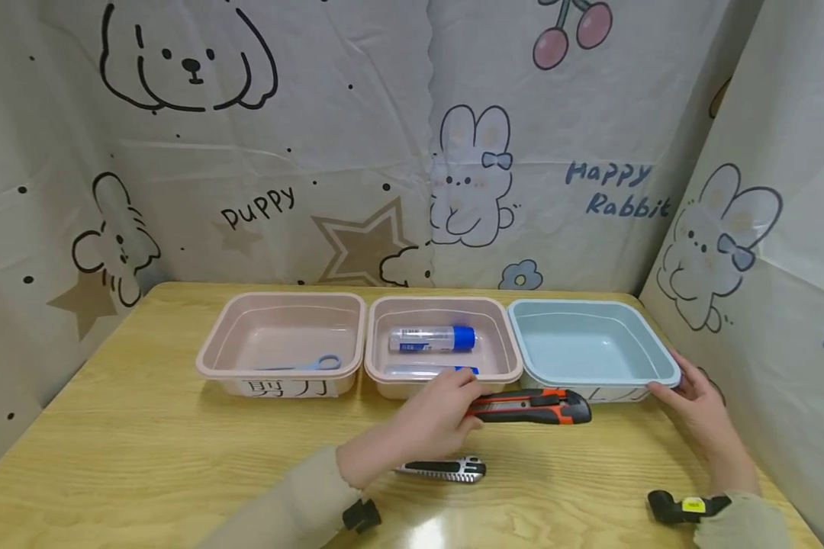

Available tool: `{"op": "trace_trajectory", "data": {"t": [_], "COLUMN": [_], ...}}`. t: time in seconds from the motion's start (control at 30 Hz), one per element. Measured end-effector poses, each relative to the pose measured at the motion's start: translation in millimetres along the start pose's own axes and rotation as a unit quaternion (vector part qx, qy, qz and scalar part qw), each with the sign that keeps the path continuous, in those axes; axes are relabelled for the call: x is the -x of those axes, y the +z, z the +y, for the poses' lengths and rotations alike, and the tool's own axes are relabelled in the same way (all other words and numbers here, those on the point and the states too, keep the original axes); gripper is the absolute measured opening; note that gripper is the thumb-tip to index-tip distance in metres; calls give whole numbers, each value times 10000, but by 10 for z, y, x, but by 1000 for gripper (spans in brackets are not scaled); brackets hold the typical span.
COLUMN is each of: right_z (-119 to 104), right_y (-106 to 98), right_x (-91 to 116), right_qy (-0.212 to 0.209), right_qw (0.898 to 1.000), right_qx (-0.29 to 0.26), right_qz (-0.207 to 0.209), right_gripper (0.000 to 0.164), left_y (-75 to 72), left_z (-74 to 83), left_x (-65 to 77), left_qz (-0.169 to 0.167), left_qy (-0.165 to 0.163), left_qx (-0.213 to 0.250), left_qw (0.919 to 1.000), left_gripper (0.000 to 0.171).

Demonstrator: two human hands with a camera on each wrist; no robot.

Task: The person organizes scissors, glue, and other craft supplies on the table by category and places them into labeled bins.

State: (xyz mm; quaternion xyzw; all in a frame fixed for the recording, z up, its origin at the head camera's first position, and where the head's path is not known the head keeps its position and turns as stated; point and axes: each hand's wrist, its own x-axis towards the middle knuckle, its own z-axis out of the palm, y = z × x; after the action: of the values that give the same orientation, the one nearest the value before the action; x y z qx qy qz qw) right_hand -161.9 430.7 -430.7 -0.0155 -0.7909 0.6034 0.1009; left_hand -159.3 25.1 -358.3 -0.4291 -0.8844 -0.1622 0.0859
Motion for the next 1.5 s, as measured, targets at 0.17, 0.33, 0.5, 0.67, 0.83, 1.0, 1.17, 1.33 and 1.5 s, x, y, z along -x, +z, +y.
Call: {"op": "trace_trajectory", "data": {"t": [0.17, 0.33, 0.5, 0.67, 0.83, 1.0, 1.17, 1.33, 1.5], "right_z": [-2, 9, 36, 60, 69, 69, 34, 66, 96], "right_y": [16, 9, 14, -7, -11, 8, 29, 15, 8], "right_x": [7, -10, -25, -31, -40, -36, -32, -40, -37], "right_qy": [-36, -227, -448, -509, -517, -440, -240, -260, -330], "right_qw": [9996, 9996, 9963, 9961, 9974, 9976, 9979, 9971, 9965], "right_qx": [268, -155, -715, -707, -496, -523, -603, -710, -764], "right_qz": [85, -1, -153, -122, -80, -95, -53, -17, -31], "right_gripper": [71, 70, 69, 70, 70, 71, 72, 72, 71], "left_y": [-4, 44, 125, 205, 286, 394, 449, 492, 576], "left_z": [12, 42, 58, 105, 165, 212, 238, 278, 316], "left_x": [-251, -479, -684, -909, -1097, -1192, -1210, -1292, -1352], "left_qz": [142, 153, 107, 184, 205, 315, 423, 390, 294], "left_qy": [-167, -338, -484, -640, -766, -1167, -1387, -1342, -1352], "left_qx": [59, 102, 227, 485, 563, 1086, 1456, 1073, 560], "left_qw": [9997, 9993, 9985, 9966, 9953, 9867, 9787, 9843, 9888], "left_gripper": [35, 36, 35, 36, 37, 38, 37, 31, 25]}}
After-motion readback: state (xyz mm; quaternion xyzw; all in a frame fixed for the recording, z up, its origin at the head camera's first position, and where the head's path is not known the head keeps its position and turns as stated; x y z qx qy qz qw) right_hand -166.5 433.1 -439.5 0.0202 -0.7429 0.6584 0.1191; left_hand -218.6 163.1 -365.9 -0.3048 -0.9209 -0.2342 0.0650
